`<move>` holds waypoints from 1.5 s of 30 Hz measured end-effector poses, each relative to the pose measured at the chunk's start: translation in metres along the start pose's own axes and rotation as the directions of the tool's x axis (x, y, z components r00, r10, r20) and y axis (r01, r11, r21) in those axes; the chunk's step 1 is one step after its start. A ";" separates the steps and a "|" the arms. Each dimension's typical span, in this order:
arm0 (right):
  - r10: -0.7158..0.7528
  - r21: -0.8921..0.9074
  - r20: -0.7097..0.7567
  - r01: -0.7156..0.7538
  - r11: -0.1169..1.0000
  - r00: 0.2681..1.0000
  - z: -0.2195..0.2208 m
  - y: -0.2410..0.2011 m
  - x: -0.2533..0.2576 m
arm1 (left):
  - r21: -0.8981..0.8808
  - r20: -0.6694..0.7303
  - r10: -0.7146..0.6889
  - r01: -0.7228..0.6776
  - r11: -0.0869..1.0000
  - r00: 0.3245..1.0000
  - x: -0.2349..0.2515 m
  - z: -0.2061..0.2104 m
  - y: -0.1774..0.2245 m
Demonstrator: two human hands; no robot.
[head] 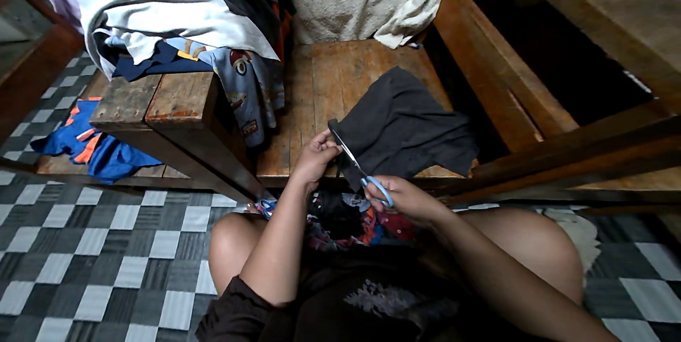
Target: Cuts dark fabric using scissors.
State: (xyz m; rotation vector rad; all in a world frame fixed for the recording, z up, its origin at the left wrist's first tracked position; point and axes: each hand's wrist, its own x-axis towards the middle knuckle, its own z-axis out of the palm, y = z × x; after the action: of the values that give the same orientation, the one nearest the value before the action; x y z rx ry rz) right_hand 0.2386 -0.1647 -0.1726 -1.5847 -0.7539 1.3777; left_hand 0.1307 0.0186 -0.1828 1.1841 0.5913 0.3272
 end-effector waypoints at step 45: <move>0.049 0.053 -0.059 -0.046 0.998 0.997 0.012 -0.003 0.002 | 0.032 -0.137 0.014 -0.009 0.999 0.990 0.000 0.004 0.001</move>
State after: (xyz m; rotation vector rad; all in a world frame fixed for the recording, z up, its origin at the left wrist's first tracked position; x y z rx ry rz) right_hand 0.2271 -0.1591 -0.1710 -1.6055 -0.6441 1.3668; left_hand 0.1332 0.0164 -0.1806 1.2019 0.7116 0.4130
